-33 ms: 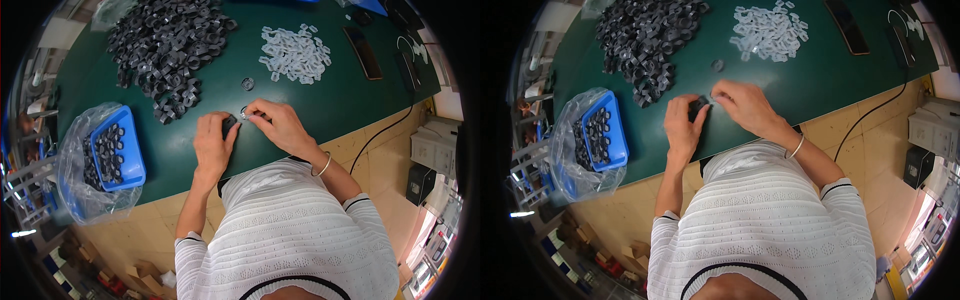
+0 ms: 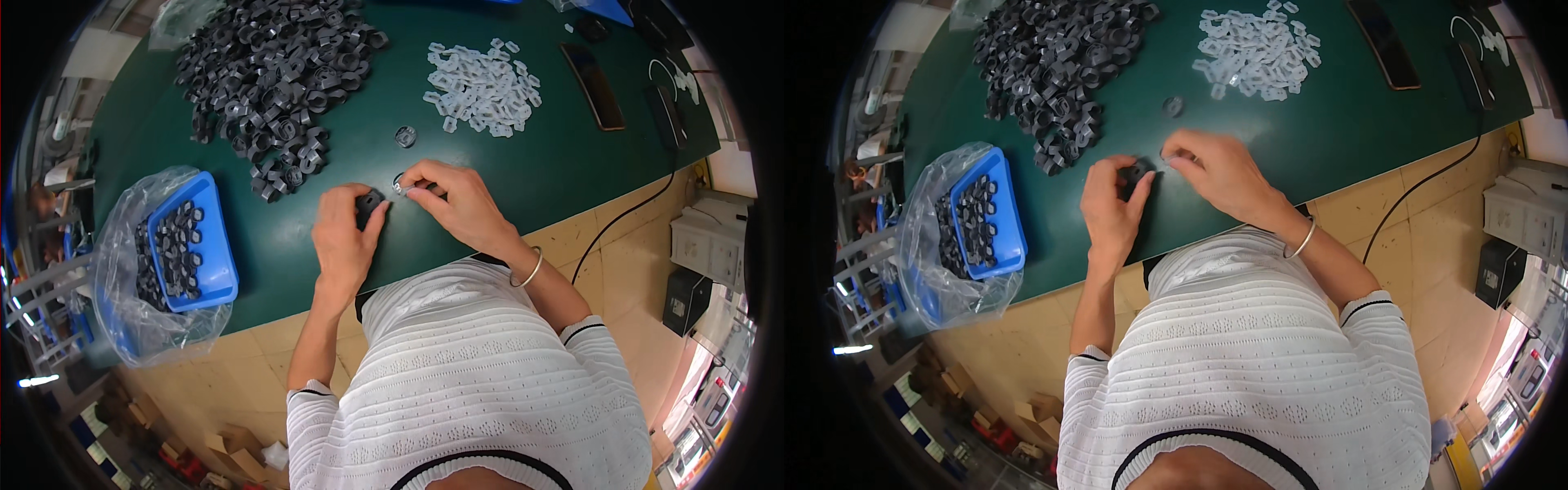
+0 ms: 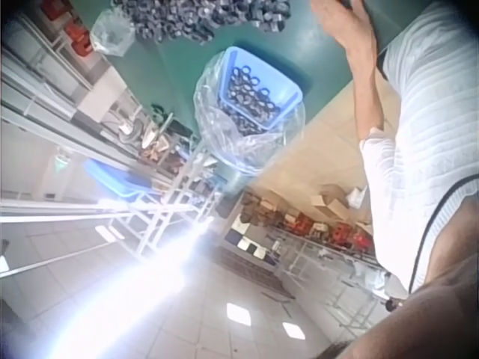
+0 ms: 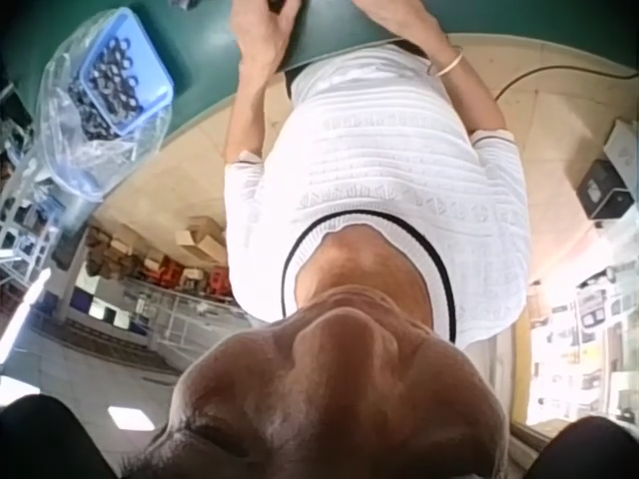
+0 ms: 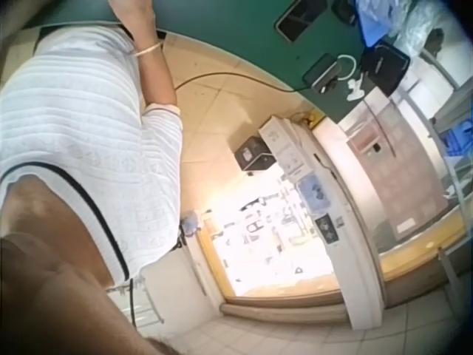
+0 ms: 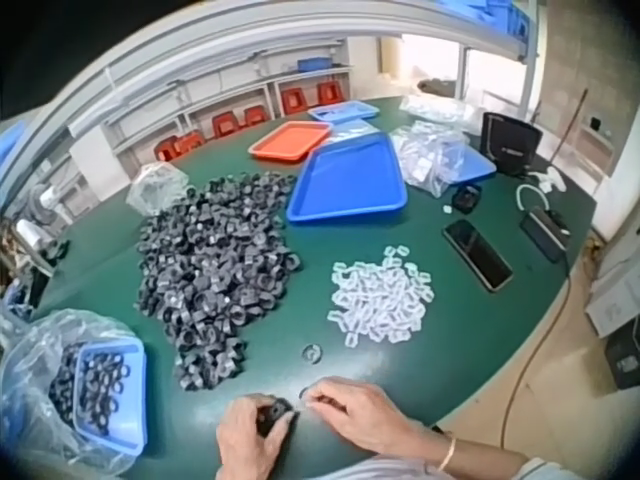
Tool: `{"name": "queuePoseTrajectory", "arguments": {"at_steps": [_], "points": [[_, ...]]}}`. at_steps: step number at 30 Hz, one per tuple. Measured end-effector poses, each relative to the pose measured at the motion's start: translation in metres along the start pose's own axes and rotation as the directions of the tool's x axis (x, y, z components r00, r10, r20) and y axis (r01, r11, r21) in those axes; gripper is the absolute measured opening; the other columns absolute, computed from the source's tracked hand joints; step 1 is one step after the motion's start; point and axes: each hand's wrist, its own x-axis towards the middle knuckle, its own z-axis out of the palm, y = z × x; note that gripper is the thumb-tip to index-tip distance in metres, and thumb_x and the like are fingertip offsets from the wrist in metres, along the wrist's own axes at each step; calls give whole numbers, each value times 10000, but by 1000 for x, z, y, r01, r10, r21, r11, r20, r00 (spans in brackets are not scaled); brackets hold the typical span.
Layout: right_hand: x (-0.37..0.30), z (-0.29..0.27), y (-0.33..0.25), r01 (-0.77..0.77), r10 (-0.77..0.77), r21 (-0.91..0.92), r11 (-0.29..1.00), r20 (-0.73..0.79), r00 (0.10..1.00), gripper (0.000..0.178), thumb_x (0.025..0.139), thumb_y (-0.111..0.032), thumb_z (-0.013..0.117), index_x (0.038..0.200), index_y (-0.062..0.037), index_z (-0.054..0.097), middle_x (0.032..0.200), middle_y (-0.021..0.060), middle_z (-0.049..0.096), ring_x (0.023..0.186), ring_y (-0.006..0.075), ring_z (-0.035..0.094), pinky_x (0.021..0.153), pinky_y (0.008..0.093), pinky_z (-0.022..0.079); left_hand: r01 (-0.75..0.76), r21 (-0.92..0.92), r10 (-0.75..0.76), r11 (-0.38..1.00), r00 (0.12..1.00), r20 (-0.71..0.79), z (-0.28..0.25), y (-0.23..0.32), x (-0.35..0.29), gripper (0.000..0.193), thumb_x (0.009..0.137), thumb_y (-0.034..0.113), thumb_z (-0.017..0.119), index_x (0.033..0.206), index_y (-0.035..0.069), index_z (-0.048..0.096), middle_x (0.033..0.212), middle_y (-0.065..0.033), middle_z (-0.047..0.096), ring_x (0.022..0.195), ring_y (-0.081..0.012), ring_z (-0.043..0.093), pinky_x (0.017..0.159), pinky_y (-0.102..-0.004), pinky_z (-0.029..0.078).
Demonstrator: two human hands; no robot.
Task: The person assembles small grey plastic circular inserts into grey plastic housings by hand at a workbench.
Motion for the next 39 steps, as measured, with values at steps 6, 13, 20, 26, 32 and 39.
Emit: {"name": "queuePoseTrajectory", "arguments": {"at_steps": [6, 13, 20, 26, 32, 39], "points": [[0, -5, -2, -96, 116, 482, 871, -12, 993, 93, 872, -44, 651, 961, -20, 635, 868, 18, 639, 719, 73, 588, 623, 231, 499, 426, -558, -321, 712, 904, 282, -23, 3, 2, 324, 802, 15, 740, 1097, 12, 607, 904, -6, 605, 615, -47, 434, 518, -190, 362], [-9, -1, -10, -138, 159, 657, 741, 29, 987, 103, 876, -51, 672, 956, 4, 638, 895, 27, 640, 750, 62, 584, 597, 222, 513, 623, -763, -463, 170, 734, 497, -18, 11, 10, 132, 867, 76, 705, 925, 17, 602, 825, -71, 660, 517, -68, 559, 418, -163, 394], [-12, 3, -14, -211, 224, 587, 782, 52, 973, 94, 865, -30, 685, 936, 21, 650, 890, 42, 636, 724, 76, 576, 591, 214, 518, 527, -843, -532, 102, 746, 402, 11, 21, 2, 133, 925, 126, 653, 960, 6, 608, 741, -39, 653, 514, -66, 578, 389, -169, 356], [-10, -5, -11, -231, 243, 438, 869, 29, 970, 86, 858, -36, 695, 908, 21, 657, 829, 24, 640, 698, 51, 569, 585, 202, 513, 611, -792, -424, 1, 717, 553, -7, 21, -2, 326, 980, 140, 553, 1238, -59, 574, 1116, -153, 662, 945, -237, 695, 710, -259, 583], [-10, -3, -15, -242, 250, 357, 902, 25, 968, 94, 847, -60, 712, 876, 16, 665, 762, 5, 635, 664, 39, 561, 569, 200, 500, 597, -795, -480, 113, 733, 482, -2, 22, -8, 327, 968, 123, 574, 1239, -60, 573, 1101, -153, 669, 926, -226, 697, 702, -249, 579], [-9, -3, -14, -241, 248, 327, 914, 22, 968, 111, 847, -86, 711, 867, 13, 666, 741, 9, 635, 649, 42, 556, 560, 203, 497, 548, -819, -488, 170, 769, 413, 2, 26, -9, 310, 952, 92, 597, 1221, -61, 579, 1089, -144, 674, 910, -199, 690, 715, -251, 574]]}}
